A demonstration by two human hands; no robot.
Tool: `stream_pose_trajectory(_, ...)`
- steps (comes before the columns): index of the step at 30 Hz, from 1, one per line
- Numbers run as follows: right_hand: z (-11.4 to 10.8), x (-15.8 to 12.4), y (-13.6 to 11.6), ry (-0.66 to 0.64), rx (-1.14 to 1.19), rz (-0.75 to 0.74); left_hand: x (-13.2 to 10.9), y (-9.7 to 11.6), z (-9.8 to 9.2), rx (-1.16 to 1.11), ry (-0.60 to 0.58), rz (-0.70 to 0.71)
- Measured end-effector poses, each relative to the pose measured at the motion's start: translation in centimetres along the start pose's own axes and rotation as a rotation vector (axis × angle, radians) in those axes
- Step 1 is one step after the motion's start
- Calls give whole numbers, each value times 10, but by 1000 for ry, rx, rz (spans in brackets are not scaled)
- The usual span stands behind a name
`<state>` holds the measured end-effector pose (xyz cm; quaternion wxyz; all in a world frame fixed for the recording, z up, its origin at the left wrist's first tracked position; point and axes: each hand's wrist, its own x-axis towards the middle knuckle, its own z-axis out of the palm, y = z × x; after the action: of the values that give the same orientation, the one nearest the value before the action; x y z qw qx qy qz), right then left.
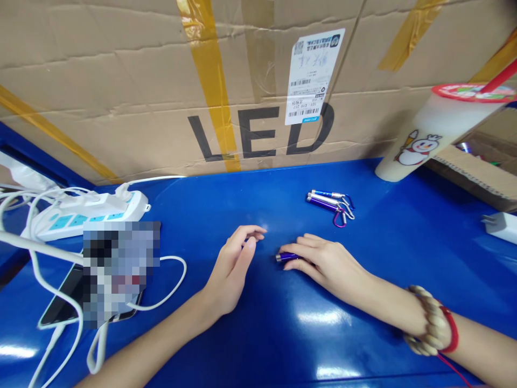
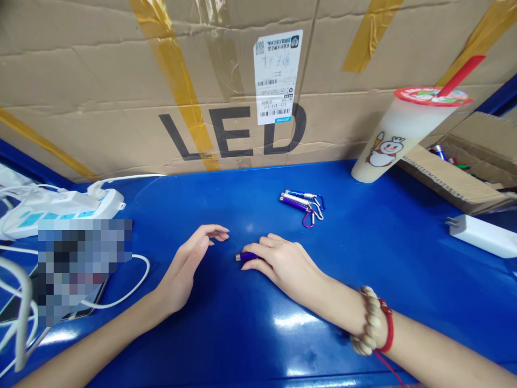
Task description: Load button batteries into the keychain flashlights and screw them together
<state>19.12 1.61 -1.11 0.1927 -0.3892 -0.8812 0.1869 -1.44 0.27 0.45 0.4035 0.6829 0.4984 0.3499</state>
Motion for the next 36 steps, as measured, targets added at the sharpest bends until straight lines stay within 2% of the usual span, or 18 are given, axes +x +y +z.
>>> stream_pose_trajectory(14,0,1,1,-9,44,-16,1,0,-2,-3,1,5)
stream_pose_trajectory(29,2,0,0,71,-14,-50,0,-3,-1,-13,4,6)
stream_pose_trajectory(36,2,-1,1,33,9,-38,0,-1,-2,-4,0,4)
